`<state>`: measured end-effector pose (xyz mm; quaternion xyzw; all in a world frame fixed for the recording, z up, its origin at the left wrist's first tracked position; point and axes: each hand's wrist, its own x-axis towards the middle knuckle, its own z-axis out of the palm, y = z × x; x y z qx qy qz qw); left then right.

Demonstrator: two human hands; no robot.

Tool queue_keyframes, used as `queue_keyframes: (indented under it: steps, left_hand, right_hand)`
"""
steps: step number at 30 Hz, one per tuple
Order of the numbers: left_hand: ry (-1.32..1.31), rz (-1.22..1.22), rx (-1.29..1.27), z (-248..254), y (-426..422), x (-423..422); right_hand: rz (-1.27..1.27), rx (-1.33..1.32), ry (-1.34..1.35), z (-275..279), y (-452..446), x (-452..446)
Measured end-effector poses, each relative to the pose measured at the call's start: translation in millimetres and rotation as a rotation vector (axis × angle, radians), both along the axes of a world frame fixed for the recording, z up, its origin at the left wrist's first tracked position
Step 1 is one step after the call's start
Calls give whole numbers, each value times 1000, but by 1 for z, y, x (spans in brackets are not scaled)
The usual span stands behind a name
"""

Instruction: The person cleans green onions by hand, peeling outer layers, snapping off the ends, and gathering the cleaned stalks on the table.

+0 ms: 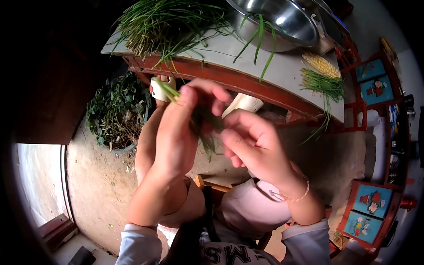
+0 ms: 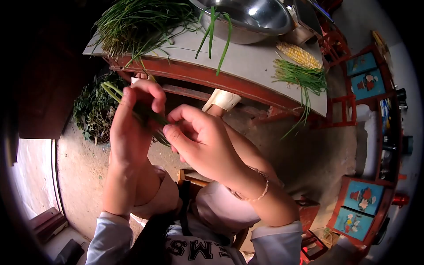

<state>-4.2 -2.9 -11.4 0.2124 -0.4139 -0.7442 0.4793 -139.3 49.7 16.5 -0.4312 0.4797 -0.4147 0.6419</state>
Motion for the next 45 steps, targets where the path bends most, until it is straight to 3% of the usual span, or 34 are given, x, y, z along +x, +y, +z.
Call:
queue_keyframes:
  steps: [2, 3, 6, 11, 13, 17, 23, 26, 27, 29, 34, 38, 41, 42, 43, 45]
  left_hand:
    - [58, 108, -31, -2, -4, 0]
    - [375, 133, 155, -1, -8, 2]
    - [757, -73, 219, -6, -22, 21]
    - [897, 89, 304, -4, -27, 40]
    - [978, -149, 321, -6, -28, 47]
    - [1082, -255, 382, -7, -30, 48]
    - [1048, -80, 434, -2, -30, 48]
    - [1079, -52, 502, 2, -31, 49]
    - [1074, -49, 501, 2, -31, 49]
    - [1084, -81, 485, 1, -31, 49]
    - [1067, -204, 370, -4, -30, 46]
    - [1007, -238, 274, -3, -27, 35]
    - [962, -243, 265, 2, -24, 28]
    - [935, -224, 279, 4, -23, 27]
    - [937, -224, 281, 4, -23, 26]
    - [871, -211, 264, 4, -23, 27]
  right_hand:
    - [77, 103, 10, 0, -2, -10]
    - [149, 210, 11, -1, -1, -17]
    - [239, 259, -52, -5, 0, -32]
    - [236, 245, -70, -6, -1, -39]
    - [217, 171, -8, -7, -1, -38]
    - [206, 159, 6, -7, -2, -34]
    - [134, 117, 241, -13, -1, -31]
    - [-40, -80, 428, -23, -3, -29]
    - [-39, -80, 423, -25, -4, -27]
    - [-161, -389, 346, -31, -8, -21]
    - [-29, -545, 287, -21, -17, -7]
    - [72, -671, 404, -18, -23, 6]
    - [67, -651, 463, -19, -23, 9]
    - [-81, -774, 364, -29, -28, 14]
    - [-81, -772, 366, -31, -26, 12]
    - [6, -382, 84, -27, -25, 7]
